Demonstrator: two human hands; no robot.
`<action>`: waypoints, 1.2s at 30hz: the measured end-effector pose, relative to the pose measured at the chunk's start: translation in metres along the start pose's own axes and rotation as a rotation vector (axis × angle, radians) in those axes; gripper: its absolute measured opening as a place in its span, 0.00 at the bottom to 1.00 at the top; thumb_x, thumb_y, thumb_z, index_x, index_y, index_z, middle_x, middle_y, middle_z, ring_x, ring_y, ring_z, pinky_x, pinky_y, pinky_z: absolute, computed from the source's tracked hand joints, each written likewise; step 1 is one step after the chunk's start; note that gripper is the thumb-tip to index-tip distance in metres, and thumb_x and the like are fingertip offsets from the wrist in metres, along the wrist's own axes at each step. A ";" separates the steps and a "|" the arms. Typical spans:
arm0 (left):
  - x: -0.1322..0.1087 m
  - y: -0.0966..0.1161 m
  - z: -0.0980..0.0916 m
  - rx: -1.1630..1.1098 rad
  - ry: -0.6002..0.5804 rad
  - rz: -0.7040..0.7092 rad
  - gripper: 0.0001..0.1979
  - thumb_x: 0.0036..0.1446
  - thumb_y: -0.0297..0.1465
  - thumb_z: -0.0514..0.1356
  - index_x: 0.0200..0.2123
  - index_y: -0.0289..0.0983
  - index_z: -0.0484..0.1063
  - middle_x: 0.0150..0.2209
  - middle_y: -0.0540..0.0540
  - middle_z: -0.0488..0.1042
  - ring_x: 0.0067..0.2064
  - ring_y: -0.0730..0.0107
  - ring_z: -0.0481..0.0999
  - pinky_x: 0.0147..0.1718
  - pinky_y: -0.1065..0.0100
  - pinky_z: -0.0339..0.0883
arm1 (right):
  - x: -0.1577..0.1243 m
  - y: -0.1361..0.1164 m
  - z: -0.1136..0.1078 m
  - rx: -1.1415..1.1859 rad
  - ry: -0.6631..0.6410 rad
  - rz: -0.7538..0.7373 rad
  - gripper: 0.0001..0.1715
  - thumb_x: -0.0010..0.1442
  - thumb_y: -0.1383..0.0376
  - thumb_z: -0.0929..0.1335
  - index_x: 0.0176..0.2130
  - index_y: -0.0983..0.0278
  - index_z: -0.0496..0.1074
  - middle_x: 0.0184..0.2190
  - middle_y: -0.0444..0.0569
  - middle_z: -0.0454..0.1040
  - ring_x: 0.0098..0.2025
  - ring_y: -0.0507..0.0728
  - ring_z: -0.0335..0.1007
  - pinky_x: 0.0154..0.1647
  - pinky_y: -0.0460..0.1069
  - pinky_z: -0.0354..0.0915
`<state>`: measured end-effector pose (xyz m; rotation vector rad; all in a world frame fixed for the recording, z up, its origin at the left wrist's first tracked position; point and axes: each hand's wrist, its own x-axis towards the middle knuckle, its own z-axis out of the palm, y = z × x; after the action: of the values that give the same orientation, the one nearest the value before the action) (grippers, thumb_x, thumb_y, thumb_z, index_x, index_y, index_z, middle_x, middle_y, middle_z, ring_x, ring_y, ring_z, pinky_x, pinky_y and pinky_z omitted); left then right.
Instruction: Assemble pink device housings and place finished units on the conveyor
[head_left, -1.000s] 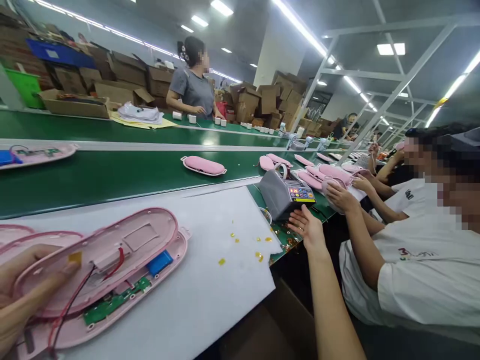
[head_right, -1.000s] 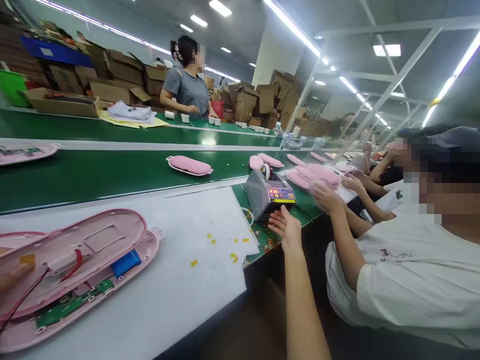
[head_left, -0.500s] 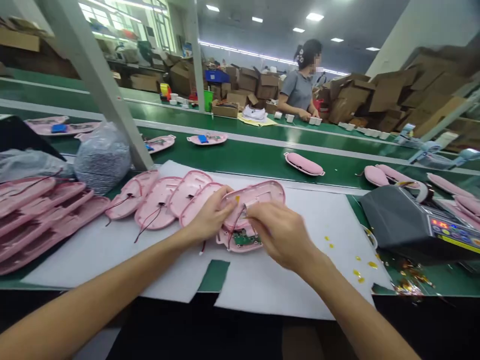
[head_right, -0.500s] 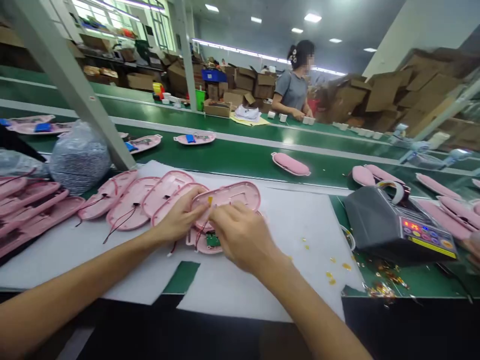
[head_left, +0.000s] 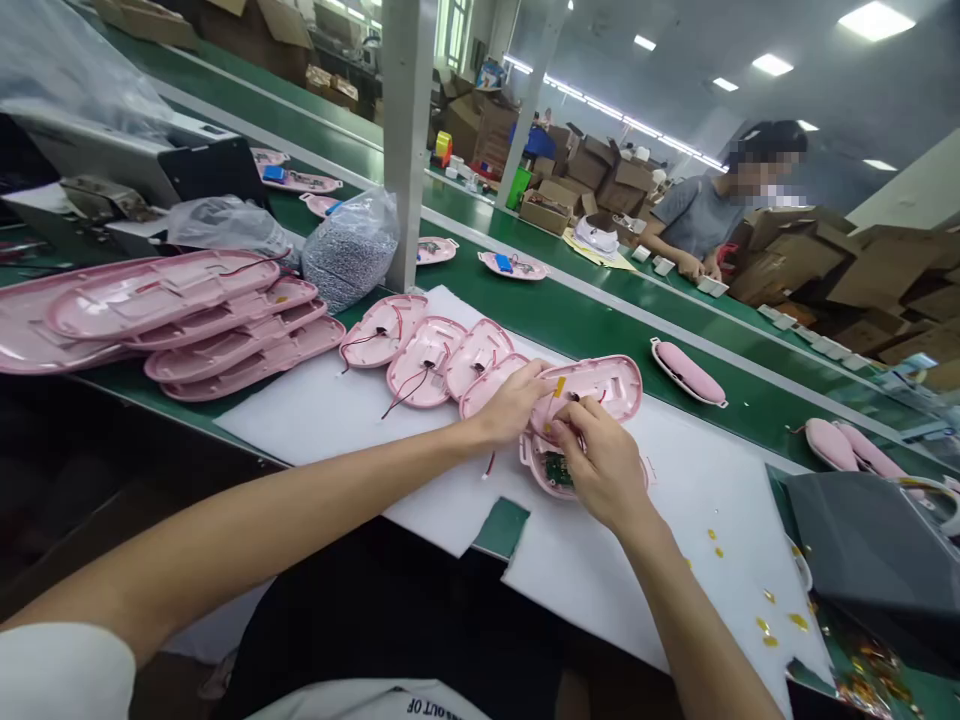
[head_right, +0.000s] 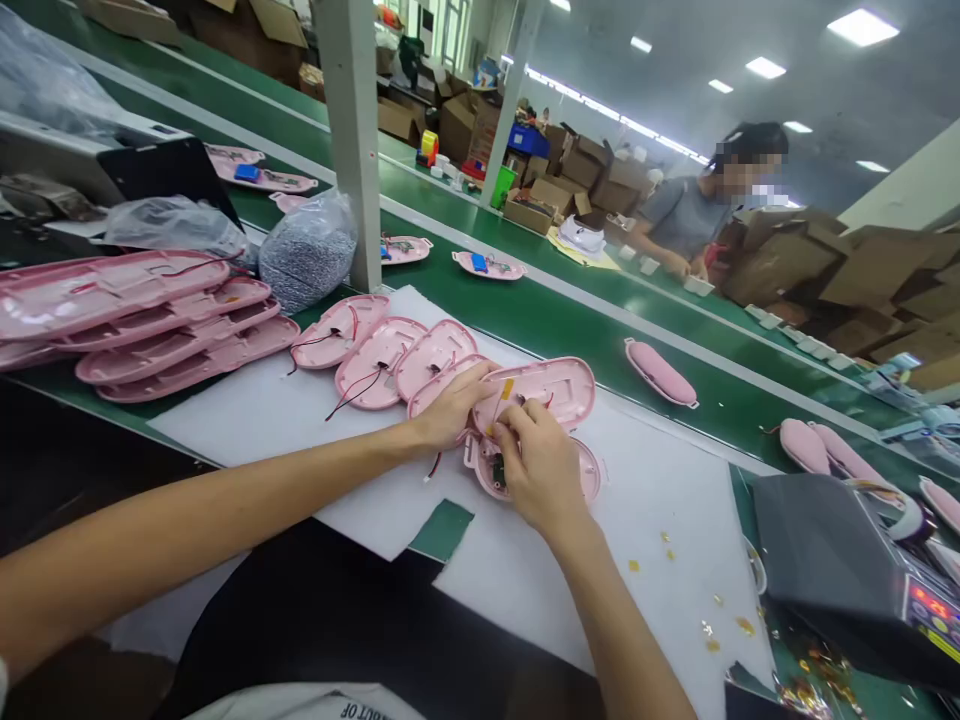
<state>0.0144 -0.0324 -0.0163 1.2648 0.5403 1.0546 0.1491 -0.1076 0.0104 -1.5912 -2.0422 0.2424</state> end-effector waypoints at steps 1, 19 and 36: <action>-0.001 0.000 0.001 -0.036 -0.009 -0.008 0.06 0.56 0.34 0.52 0.33 0.36 0.61 0.29 0.52 0.62 0.28 0.74 0.61 0.29 0.71 0.58 | 0.001 -0.002 0.003 -0.061 0.020 0.014 0.14 0.67 0.60 0.59 0.33 0.61 0.68 0.31 0.44 0.65 0.32 0.52 0.61 0.32 0.47 0.53; -0.017 0.028 -0.002 0.689 -0.542 0.160 0.26 0.50 0.17 0.50 0.53 0.36 0.65 0.41 0.46 0.74 0.40 0.67 0.74 0.40 0.69 0.66 | -0.045 0.029 -0.061 -0.385 0.132 -0.055 0.48 0.48 0.52 0.74 0.63 0.60 0.58 0.61 0.56 0.60 0.60 0.67 0.59 0.54 0.58 0.62; -0.059 0.103 -0.089 1.224 -0.254 0.165 0.17 0.62 0.22 0.47 0.48 0.42 0.67 0.48 0.47 0.73 0.52 0.68 0.70 0.53 0.65 0.66 | 0.064 0.159 -0.027 -0.342 -0.248 0.344 0.50 0.49 0.44 0.68 0.63 0.62 0.54 0.49 0.58 0.66 0.49 0.66 0.68 0.46 0.56 0.63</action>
<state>-0.1205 -0.0446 0.0448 2.5005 0.9443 0.6231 0.2864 -0.0061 -0.0198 -2.2254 -2.0605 0.2323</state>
